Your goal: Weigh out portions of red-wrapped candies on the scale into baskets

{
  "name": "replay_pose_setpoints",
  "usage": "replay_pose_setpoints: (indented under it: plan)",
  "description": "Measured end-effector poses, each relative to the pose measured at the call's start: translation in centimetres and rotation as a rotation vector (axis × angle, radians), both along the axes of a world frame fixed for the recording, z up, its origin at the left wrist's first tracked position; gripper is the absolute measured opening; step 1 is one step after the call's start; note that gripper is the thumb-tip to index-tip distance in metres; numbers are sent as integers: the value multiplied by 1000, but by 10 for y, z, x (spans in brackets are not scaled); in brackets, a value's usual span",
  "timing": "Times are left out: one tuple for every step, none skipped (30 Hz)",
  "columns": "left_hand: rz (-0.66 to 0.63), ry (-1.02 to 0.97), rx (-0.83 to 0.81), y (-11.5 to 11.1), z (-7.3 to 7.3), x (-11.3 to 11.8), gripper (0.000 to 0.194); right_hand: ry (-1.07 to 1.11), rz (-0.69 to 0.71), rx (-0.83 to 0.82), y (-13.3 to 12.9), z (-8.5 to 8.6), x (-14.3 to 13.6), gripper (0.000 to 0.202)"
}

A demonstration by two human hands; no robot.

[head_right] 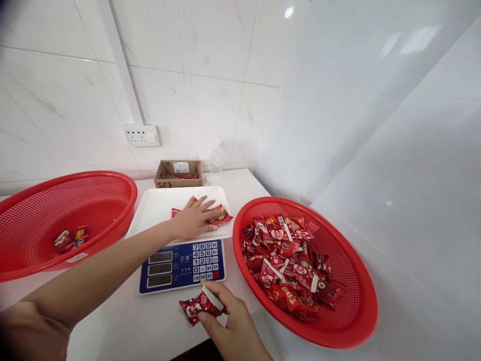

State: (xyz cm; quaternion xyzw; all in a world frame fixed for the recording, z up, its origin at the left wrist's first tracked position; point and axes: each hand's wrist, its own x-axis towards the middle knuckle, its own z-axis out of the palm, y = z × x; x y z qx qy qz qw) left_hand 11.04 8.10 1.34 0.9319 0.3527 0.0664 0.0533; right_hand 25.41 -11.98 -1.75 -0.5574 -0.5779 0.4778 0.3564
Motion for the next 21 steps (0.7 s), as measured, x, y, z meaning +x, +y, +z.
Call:
replay_pose_setpoints:
  plan:
    - [-24, 28, 3, 2, 0, 2, 55, -3, 14, 10, -2, -1, 2, 41]
    - [-38, 48, 13, 3, 1, 2, 52, -5, 24, 19, -4, -3, 4, 41]
    - [-44, 61, 23, 2, 2, -1, 50, -6, 24, 25, -5, -4, 6, 41]
    - [-41, 66, 32, 2, 3, -6, 49, -6, 13, 29, -7, -6, 9, 41]
    - [-31, 66, 36, 1, 4, -12, 48, -5, -3, 29, -9, -6, 11, 41]
    - [-17, 63, 34, -1, 5, -20, 47, -7, -20, 26, -10, -7, 12, 41]
    - [0, 55, 28, -3, 7, -28, 47, -15, -31, 24, -11, -6, 14, 41]
    - [17, 40, 15, -5, 9, -37, 46, -30, -35, 27, -12, -4, 15, 41]
    - [39, 18, 0, -7, 11, -45, 46, -54, -38, 40, -12, -2, 16, 40]
    - [68, -14, -16, -11, 14, -54, 46, -87, -41, 65, -12, 2, 18, 40]
    - [104, -57, -33, -15, 16, -63, 47, -128, -60, 99, -13, 6, 21, 39]
    - [149, -106, -49, -20, 19, -71, 47, -174, -93, 139, -12, 11, 26, 39]
    - [200, -157, -65, -26, 21, -79, 48, -226, -141, 185, -12, 16, 32, 38]
    - [250, -205, -80, -34, 22, -87, 49, -286, -206, 227, -11, 22, 40, 38]
    - [293, -248, -92, -42, 22, -95, 49, -354, -280, 259, -9, 29, 49, 39]
    - [330, -284, -100, -50, 21, -104, 49, -433, -361, 282, -7, 35, 60, 40]
    - [359, -313, -102, -59, 19, -111, 48, -524, -448, 282, -5, 41, 72, 42]
    - [386, -339, -98, -68, 16, -119, 48, -616, -500, 262, -3, 47, 84, 44]
    - [415, -359, -92, -76, 12, -126, 48, -708, -517, 235, 0, 53, 96, 45]
    - [445, -378, -83, -84, 7, -132, 48, -803, -530, 203, 4, 58, 107, 46]
    - [476, -394, -75, -91, 2, -137, 48, -887, -533, 177, 7, 63, 116, 46]
